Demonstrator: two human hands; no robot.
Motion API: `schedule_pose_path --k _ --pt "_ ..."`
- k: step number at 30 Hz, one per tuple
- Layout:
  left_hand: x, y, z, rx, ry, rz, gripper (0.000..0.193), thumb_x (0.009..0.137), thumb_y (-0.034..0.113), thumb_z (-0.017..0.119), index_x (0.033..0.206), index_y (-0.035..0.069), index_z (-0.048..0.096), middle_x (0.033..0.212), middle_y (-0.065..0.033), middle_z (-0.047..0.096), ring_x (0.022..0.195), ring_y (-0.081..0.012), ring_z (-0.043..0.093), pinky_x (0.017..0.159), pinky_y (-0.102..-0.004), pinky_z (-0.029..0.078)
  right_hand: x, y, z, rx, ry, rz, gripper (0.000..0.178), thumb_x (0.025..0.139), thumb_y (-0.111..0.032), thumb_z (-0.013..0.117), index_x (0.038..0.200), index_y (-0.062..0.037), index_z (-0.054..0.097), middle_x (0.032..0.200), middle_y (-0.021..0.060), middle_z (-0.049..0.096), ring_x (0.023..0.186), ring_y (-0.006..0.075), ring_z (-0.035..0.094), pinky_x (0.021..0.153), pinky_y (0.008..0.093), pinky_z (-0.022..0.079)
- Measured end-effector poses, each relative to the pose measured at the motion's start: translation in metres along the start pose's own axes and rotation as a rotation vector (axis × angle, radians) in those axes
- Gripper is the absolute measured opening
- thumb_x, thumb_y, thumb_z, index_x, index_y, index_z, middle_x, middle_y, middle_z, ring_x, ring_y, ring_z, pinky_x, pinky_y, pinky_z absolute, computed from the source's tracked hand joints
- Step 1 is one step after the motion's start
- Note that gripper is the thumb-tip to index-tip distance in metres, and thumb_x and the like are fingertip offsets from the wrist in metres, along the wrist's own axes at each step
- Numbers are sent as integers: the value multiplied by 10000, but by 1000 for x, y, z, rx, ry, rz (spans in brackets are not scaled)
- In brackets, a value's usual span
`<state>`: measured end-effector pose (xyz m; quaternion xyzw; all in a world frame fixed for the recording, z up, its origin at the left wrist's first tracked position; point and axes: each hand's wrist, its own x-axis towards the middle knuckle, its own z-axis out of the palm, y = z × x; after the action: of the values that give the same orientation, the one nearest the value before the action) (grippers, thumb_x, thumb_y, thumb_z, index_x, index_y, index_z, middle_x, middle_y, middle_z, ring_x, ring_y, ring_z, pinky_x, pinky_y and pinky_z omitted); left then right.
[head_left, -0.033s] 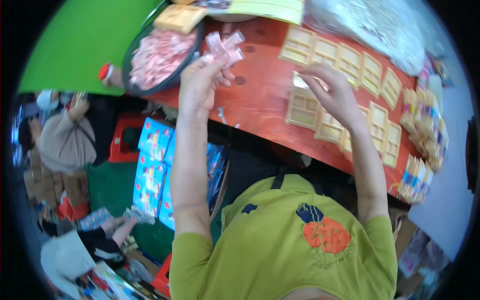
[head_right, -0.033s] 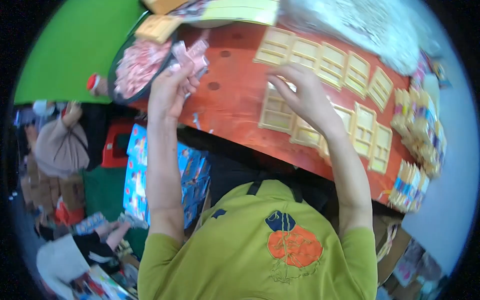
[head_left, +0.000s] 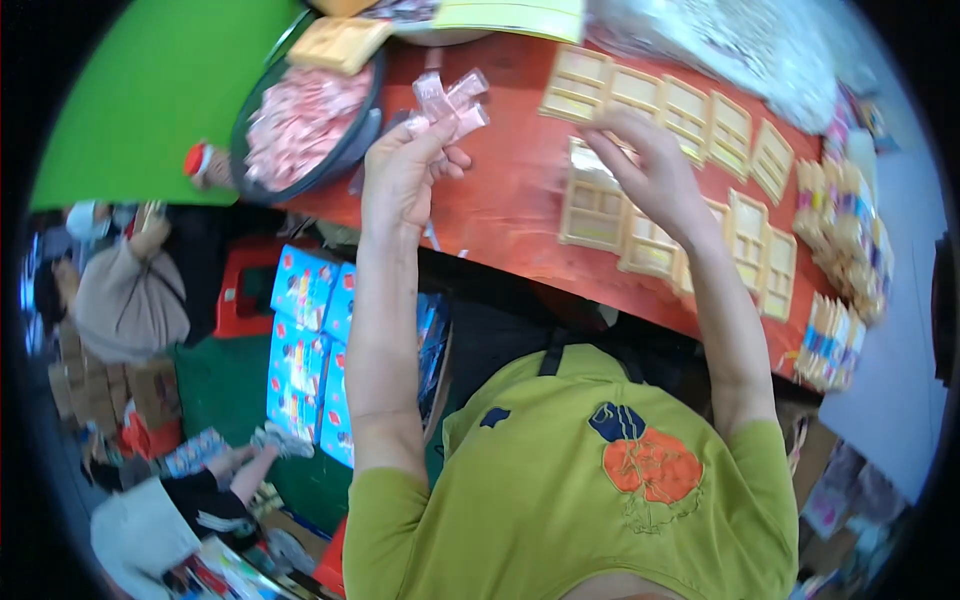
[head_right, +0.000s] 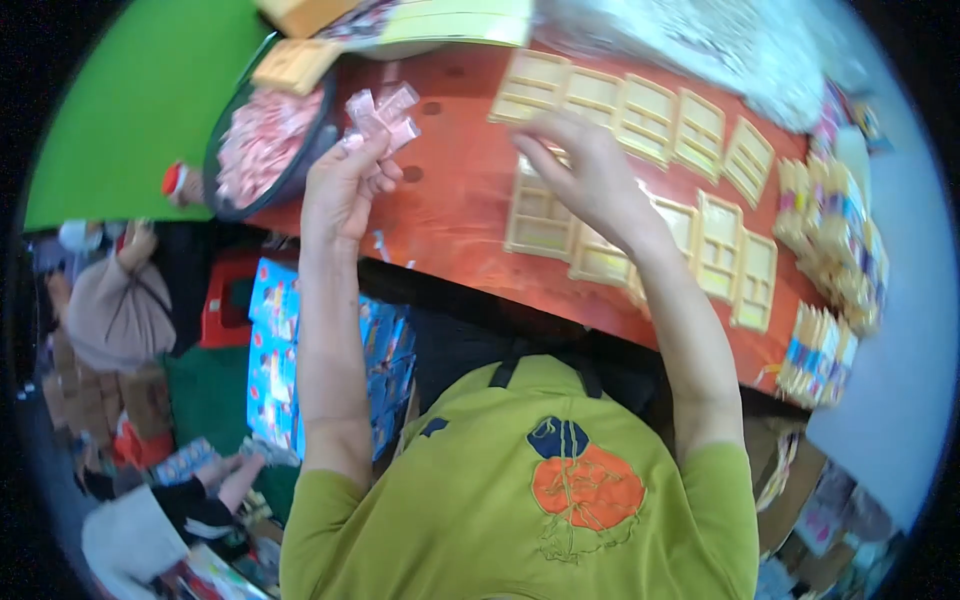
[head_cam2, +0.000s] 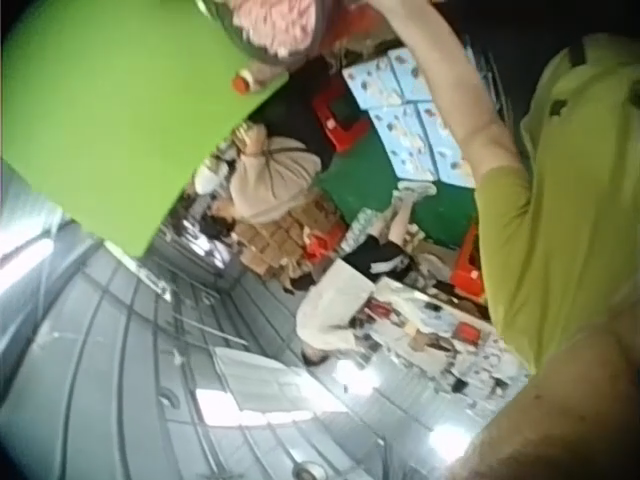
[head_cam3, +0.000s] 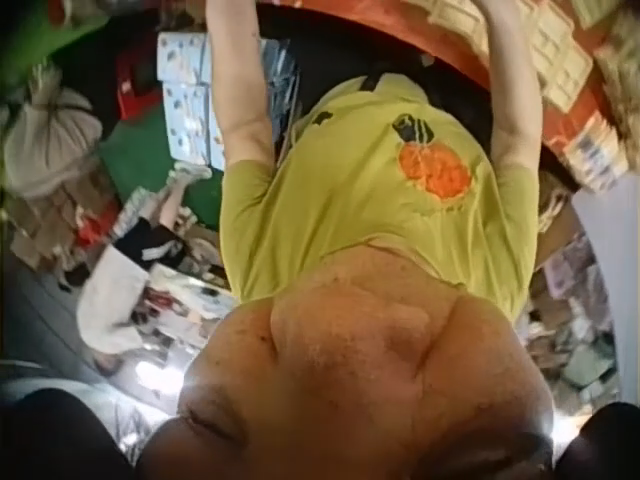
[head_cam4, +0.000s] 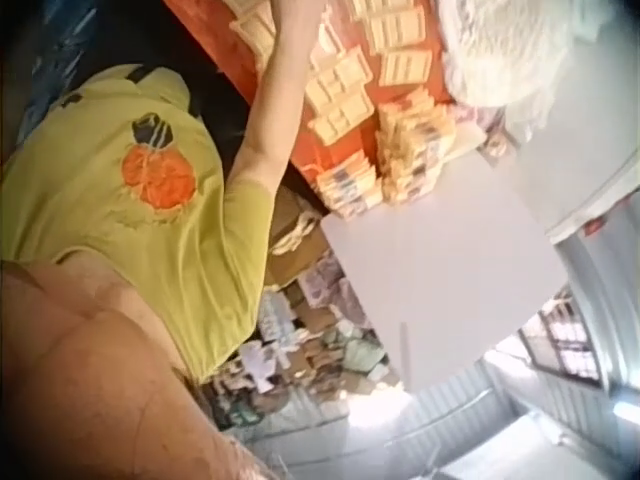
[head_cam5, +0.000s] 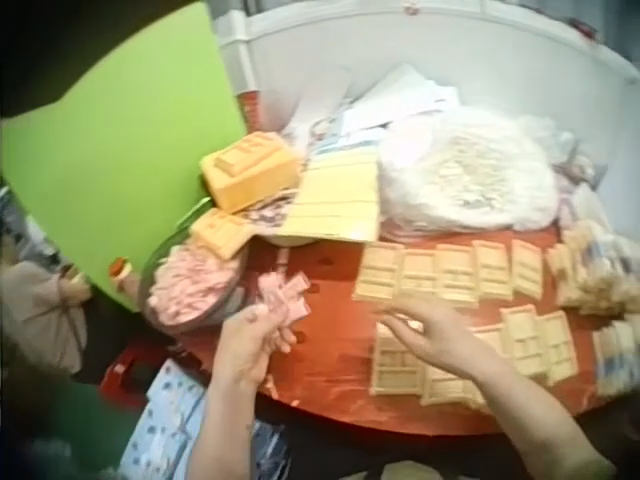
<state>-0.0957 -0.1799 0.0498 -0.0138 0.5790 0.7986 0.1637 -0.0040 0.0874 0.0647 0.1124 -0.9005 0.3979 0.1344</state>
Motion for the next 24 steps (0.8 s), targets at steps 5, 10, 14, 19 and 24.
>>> schedule_pose_path --k 5,10,14,19,24 --pt "-2 -38 40 77 -76 -11 145 899 84 714 975 -38 698 816 -89 706 608 -134 653 510 -230 510 29 -2 17 40 193 -15 227 947 -165 643 1120 -19 667 1088 115 648 1016 268 636 862 357 505" --pt "-8 -49 54 292 -88 86 170 912 47 669 1045 -52 707 810 -80 700 610 -98 626 513 -219 509 38 8 36 -222 167 -185 276 912 -217 679 1136 -55 678 1039 126 624 1030 313 599 862 411 498" --pt "-10 -50 46 544 -35 228 191 915 16 634 1078 -57 703 841 -66 699 653 -93 635 545 -223 525 23 0 45 -280 45 -163 227 933 -240 646 1083 -78 697 1002 117 620 1029 297 592 909 415 455" --pt "-13 -47 39 834 -103 532 195 881 -24 622 1058 -21 702 923 -111 706 777 -197 683 679 -297 549 12 -2 42 -135 -32 -110 179 941 -204 629 1030 -75 714 1012 105 636 1051 265 598 941 413 436" --pt "-16 -42 43 1053 -176 769 196 831 -54 630 1012 -7 689 992 -168 686 891 -337 668 805 -378 537 3 10 36 -64 -30 -223 152 931 -158 653 1032 -64 718 935 116 674 917 270 652 871 384 497"
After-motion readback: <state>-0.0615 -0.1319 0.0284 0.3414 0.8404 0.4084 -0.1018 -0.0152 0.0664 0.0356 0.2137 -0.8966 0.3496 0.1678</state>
